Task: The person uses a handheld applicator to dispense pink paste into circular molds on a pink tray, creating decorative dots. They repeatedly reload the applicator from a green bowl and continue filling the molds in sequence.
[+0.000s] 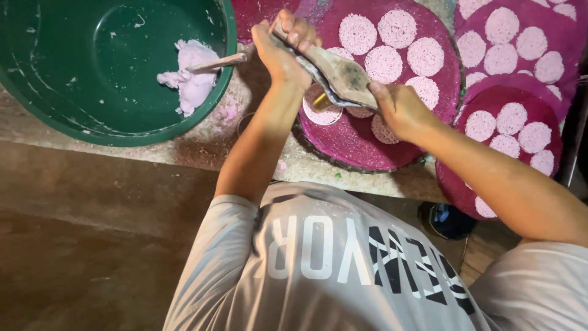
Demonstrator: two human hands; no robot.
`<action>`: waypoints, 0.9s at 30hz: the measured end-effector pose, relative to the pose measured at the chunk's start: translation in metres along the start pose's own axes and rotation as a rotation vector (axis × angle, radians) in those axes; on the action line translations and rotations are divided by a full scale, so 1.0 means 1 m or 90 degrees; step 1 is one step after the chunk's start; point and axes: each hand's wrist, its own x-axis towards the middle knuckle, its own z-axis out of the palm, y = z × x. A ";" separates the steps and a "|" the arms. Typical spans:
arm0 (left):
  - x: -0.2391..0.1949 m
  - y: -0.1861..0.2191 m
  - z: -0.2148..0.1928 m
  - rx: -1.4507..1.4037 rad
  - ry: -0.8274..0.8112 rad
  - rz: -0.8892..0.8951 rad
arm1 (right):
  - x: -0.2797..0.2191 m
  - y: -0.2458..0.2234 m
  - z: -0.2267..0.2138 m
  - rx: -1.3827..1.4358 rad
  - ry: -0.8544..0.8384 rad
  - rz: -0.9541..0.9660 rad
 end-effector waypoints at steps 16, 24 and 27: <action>-0.081 0.031 -0.005 0.925 -0.150 -0.037 | -0.051 0.039 0.058 0.477 0.220 -0.213; -0.127 0.008 -0.007 1.385 -0.219 0.153 | -0.097 0.104 0.091 0.792 0.341 -0.144; -0.142 0.007 0.002 1.365 -0.246 0.206 | -0.121 0.132 0.095 0.812 0.422 -0.097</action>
